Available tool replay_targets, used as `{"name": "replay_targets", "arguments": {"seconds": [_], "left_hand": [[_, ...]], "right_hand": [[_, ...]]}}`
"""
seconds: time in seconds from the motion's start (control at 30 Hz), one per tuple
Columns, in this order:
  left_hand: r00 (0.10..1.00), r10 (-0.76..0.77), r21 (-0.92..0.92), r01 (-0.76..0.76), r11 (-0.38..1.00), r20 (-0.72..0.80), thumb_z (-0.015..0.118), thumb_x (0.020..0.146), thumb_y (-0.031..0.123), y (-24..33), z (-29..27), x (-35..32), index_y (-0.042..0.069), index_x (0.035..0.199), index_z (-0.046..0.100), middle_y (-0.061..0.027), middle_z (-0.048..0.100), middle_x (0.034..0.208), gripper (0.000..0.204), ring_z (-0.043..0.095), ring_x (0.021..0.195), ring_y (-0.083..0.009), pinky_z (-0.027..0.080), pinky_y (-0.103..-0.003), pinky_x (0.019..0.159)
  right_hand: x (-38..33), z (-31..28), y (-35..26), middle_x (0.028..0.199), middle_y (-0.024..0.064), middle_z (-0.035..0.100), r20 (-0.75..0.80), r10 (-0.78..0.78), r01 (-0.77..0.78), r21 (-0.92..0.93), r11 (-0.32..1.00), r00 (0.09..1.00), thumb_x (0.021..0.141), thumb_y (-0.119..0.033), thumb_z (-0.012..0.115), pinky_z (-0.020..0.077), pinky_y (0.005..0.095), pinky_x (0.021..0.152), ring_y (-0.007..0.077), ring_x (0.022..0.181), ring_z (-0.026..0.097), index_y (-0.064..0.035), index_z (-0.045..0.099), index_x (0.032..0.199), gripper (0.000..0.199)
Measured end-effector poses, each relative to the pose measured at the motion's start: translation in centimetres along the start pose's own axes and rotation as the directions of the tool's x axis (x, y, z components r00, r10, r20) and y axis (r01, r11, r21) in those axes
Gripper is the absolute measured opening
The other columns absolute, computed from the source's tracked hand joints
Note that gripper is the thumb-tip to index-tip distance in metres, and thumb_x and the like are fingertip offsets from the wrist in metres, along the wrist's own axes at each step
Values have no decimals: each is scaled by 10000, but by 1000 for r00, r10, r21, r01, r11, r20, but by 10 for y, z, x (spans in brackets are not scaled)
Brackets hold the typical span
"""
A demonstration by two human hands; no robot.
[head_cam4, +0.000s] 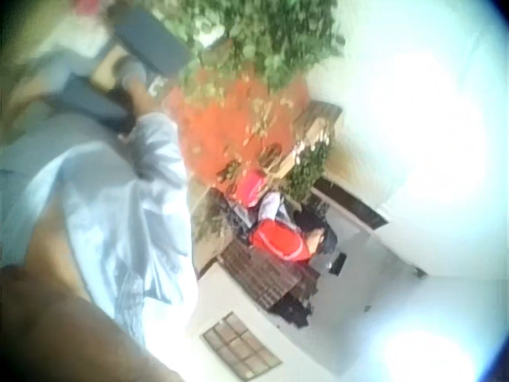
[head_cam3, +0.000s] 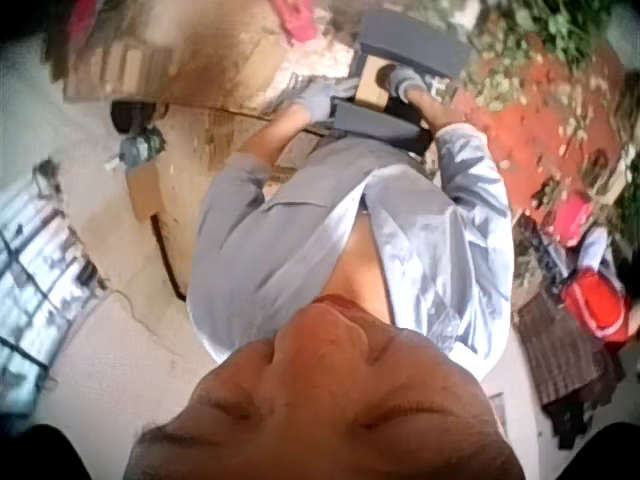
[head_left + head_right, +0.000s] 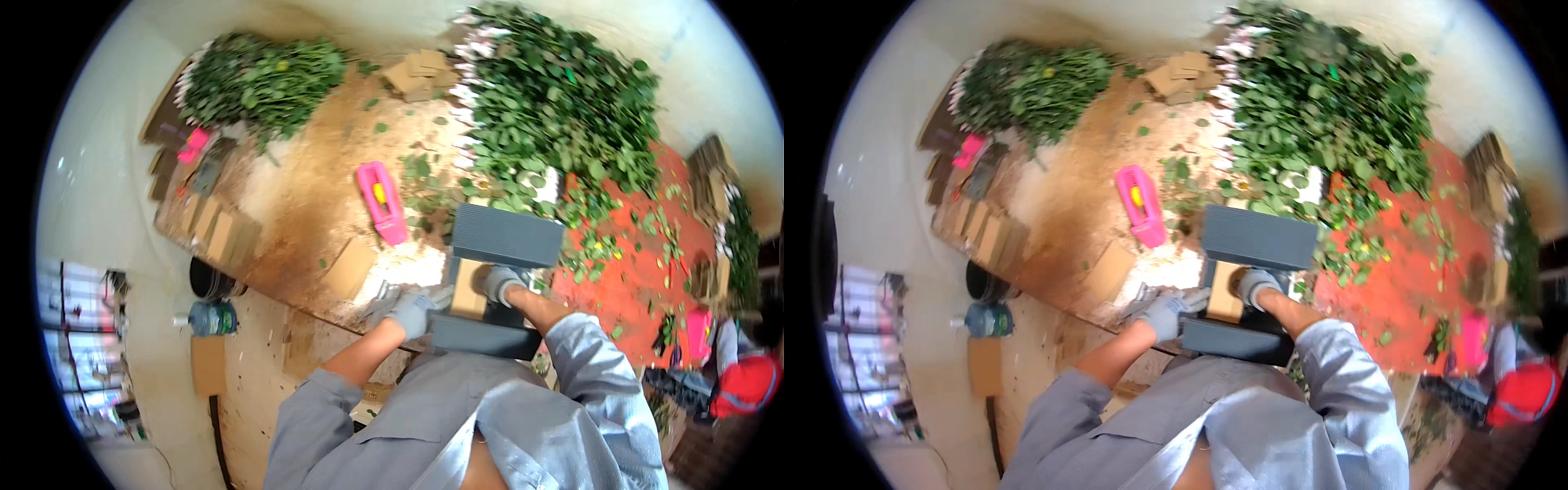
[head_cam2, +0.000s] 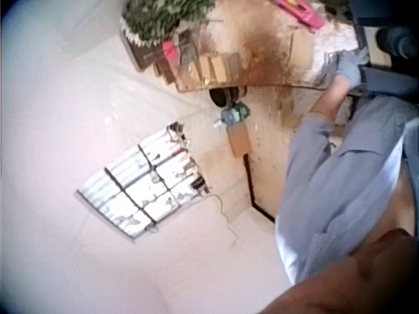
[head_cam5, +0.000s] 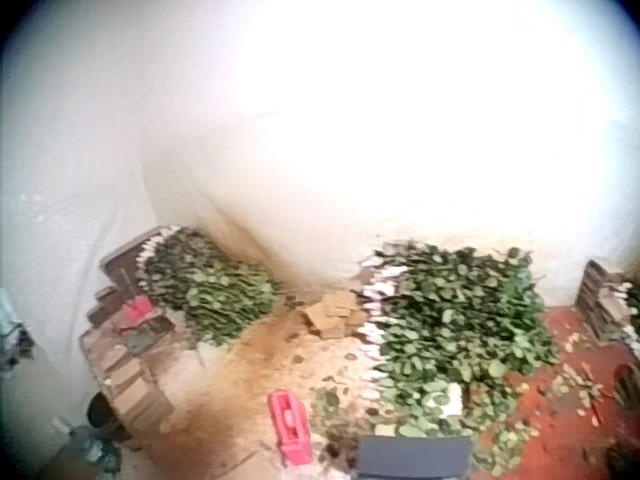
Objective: The person folds cardboard pieces into boxes and fills them with bunches of roses taken from a pile on the table.
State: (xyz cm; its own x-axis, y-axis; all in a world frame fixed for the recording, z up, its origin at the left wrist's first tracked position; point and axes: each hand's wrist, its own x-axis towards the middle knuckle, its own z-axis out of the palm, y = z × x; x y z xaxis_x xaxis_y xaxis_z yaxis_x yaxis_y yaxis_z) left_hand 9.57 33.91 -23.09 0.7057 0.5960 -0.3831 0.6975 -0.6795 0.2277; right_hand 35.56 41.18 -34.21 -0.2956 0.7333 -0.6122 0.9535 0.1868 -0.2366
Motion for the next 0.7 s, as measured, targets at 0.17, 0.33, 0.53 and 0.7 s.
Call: {"name": "replay_targets", "arguments": {"seconds": [0.17,0.33,0.53,0.7], "left_hand": [[986,-120,-444,56,894,-118,643,774,60,1,7,7,149,1389,601,-65,400,1599,623,557,1236,-291,441,-421,1029],[888,-81,-327,-80,942,-452,583,903,145,-11,26,-12,127,1203,688,-88,607,1377,318,604,1213,-281,502,-389,998],[420,-774,-823,101,559,-474,652,929,118,-99,-6,-133,28,987,743,-112,725,967,141,682,887,-209,541,-353,797],[-65,-939,-904,300,304,-337,715,858,193,-233,79,-248,7,967,733,-124,728,945,216,666,870,-203,529,-353,776]], "right_hand": [[-35,-32,-5,1174,177,720,-155,72,-86,-84,993,985,941,-445,562,564,422,893,360,1098,687,-57,759,1073,455],[-50,-42,-40,1120,216,727,-117,52,-76,-210,975,992,940,-485,576,573,453,880,370,1050,709,-58,765,1068,484],[-47,-31,-21,1145,250,706,-230,64,-93,-118,989,971,932,-441,579,550,483,920,407,1069,690,-41,733,1136,474],[-53,-37,-19,1142,258,701,-206,112,-135,-100,986,972,929,-423,582,538,489,935,421,1059,682,-43,725,1141,458]]}}
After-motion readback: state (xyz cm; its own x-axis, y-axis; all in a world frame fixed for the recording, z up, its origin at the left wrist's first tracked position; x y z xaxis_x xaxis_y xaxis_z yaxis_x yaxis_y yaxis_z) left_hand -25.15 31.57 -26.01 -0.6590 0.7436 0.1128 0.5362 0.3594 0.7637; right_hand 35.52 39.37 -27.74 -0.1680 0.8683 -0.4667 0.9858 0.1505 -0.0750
